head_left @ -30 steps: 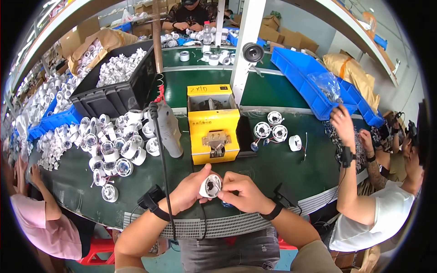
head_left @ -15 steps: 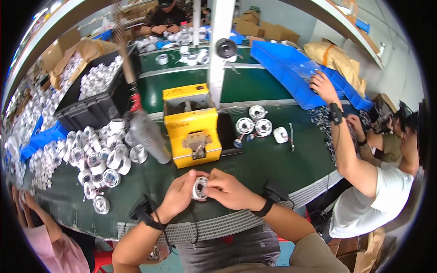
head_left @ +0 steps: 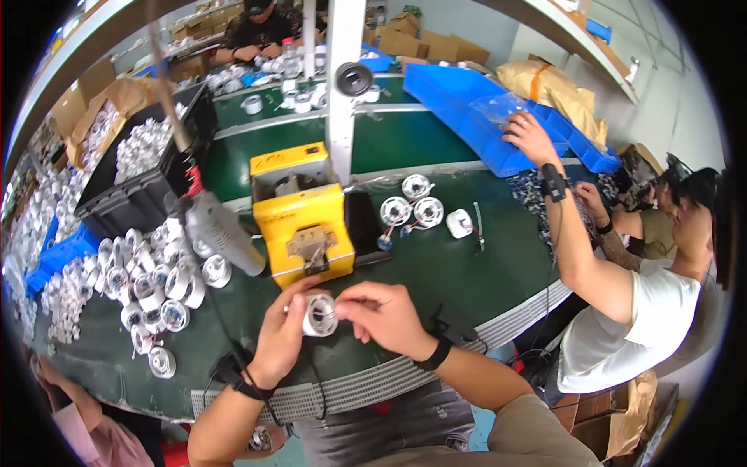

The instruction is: The person assembles camera components by picking up a white housing and a circuit board, inserting the board into the housing, and threading a wire through. They use a power screwdriver to secure the components before placing the unit on the green workbench.

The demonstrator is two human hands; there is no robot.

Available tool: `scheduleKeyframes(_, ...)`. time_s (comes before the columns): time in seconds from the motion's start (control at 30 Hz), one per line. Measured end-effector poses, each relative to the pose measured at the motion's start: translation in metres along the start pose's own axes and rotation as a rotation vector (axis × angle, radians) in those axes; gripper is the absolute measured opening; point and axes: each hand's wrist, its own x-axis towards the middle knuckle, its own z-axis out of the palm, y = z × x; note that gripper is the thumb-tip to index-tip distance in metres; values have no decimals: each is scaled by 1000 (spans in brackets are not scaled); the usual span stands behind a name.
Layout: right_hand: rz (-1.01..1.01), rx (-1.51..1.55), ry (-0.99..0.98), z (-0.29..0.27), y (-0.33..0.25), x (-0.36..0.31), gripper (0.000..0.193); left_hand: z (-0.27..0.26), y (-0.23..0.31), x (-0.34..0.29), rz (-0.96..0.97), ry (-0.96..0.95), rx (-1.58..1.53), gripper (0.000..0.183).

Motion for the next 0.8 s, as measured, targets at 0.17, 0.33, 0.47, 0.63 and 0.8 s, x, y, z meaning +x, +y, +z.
scheduleKeyframes(0.17, -255, 214, -146, 2, 5, -1, 22, 10, 8, 1, -72, -50, -281, 48)
scheduleKeyframes(0.33, -226, 62, -101, 6, 12, 0, 19, 6, 3, -1, -56, -87, -254, 49)
scheduleKeyframes(0.47, -318, -154, 55, 6, 12, 2, 17, 4, 1, -2, -36, -159, -44, 54)
scheduleKeyframes(0.63, -417, -237, 91, 4, 17, 3, 17, 4, -1, -3, -29, -184, 16, 56)
scheduleKeyframes(0.8, -411, -284, 68, 5, 14, 1, 19, 3, -2, -3, -2, -201, 59, 55)
